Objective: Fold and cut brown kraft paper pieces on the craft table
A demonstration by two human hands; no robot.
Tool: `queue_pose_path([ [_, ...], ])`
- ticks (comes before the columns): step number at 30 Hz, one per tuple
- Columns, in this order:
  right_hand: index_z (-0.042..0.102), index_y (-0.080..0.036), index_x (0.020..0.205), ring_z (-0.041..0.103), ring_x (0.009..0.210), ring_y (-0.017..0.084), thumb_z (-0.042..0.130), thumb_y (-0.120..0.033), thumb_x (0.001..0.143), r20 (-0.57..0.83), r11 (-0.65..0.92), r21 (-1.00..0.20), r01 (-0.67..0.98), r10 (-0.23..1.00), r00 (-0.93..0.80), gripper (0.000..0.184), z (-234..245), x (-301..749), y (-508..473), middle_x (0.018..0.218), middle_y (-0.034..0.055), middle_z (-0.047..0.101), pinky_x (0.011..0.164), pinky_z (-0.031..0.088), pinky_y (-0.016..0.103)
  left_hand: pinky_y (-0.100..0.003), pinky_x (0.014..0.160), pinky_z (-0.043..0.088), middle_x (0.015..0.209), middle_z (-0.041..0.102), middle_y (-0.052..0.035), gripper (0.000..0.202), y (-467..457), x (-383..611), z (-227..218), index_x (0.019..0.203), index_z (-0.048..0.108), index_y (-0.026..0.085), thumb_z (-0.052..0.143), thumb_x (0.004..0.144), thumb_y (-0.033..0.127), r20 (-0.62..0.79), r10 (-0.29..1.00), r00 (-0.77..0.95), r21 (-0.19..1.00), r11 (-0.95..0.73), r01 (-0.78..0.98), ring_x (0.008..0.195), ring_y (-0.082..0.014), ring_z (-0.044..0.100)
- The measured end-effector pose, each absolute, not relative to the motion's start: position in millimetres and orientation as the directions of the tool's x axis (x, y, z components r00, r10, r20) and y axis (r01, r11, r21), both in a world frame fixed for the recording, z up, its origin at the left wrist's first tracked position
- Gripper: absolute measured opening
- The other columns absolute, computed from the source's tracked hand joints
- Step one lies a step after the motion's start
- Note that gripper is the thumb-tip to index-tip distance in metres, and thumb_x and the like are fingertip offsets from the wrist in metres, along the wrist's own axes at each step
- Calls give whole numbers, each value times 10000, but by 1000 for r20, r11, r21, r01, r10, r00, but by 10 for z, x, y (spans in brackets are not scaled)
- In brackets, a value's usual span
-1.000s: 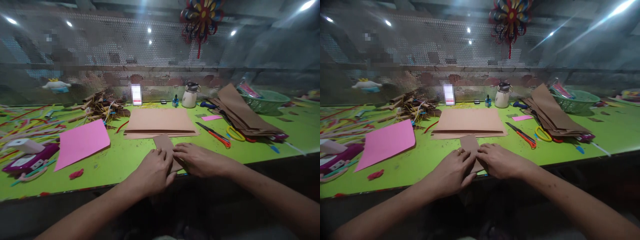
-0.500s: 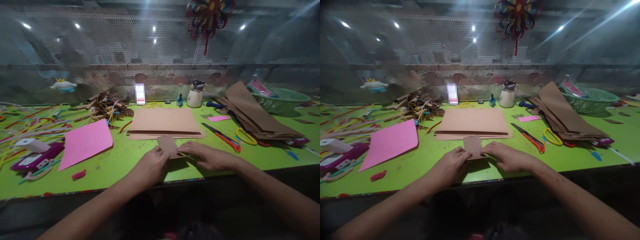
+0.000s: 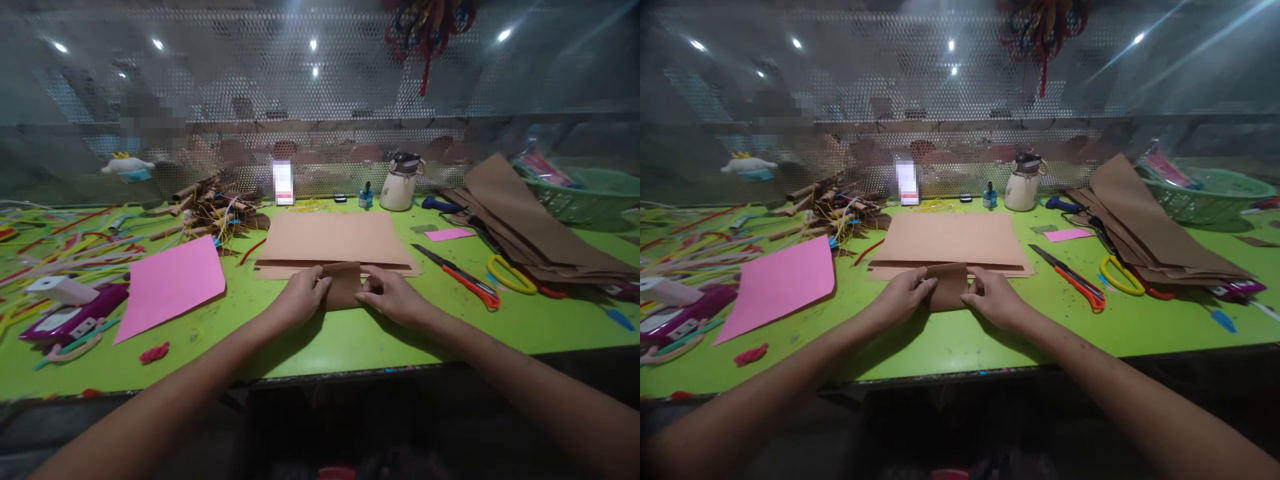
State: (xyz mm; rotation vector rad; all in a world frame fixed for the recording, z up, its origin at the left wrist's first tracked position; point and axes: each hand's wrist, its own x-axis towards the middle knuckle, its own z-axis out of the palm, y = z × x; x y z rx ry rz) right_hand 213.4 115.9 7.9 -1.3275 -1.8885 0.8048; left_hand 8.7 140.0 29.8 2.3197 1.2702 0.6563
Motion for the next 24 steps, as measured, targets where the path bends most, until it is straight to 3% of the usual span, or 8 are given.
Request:
queue_pose_path([
  [3,536,-102,1172,523,586,138,553,-181,801,199,335,-740,583,938,-285,379,96,2116,1170,639,-8,593,586,384,271,-296,515,398,623,615,-50,182,1430,115,257,792,550,166,422,873,267,260,883,392,552,-469,690,567,-178,550],
  [5,562,-117,1113,511,574,143,544,-177,805,178,338,-705,623,935,-306,315,122,2109,1186,624,-5,591,560,364,268,-288,505,400,632,623,-48,172,1437,114,231,900,569,151,464,856,279,282,881,380,552,-473,687,569,-176,556],
  [9,583,-119,1089,504,573,152,582,-181,788,127,322,-630,707,940,-315,307,153,2096,1220,632,11,602,537,331,266,-301,529,423,720,638,-64,610,1406,64,189,1326,365,72,576,802,302,258,903,344,487,-429,760,635,-205,573],
  [11,565,-119,1161,518,593,161,597,-190,789,120,311,-608,731,946,-302,380,146,2087,1224,665,24,618,547,334,269,-319,573,445,769,630,-66,740,1366,42,189,1402,241,66,601,795,291,272,899,344,420,-432,798,690,-217,572],
  [13,530,-115,1232,538,624,172,601,-187,792,116,298,-601,741,951,-288,452,134,2076,1217,706,40,638,567,348,273,-357,673,471,879,612,-85,689,1311,41,210,1389,284,106,606,802,267,353,855,379,329,-493,806,814,-233,563],
  [17,542,-125,1201,564,687,182,580,-161,800,158,340,-600,724,938,-309,405,138,2056,1191,821,81,669,598,372,271,-399,831,456,1095,527,-113,264,1163,84,270,1133,548,165,513,876,214,484,675,557,163,-695,700,994,-230,501],
  [21,575,-137,1038,573,684,179,569,-162,798,138,363,-567,739,927,-349,241,176,2036,1207,841,86,679,570,365,254,-394,834,455,995,571,-107,178,1001,106,251,989,599,138,447,897,146,388,477,789,40,-864,503,961,-224,510],
  [24,573,-140,957,581,665,176,578,-133,762,98,348,-527,776,931,-352,195,194,2023,1247,802,78,684,552,354,246,-385,794,465,920,588,-104,166,930,103,193,969,599,117,460,896,172,335,473,815,3,-865,501,876,-220,522],
])
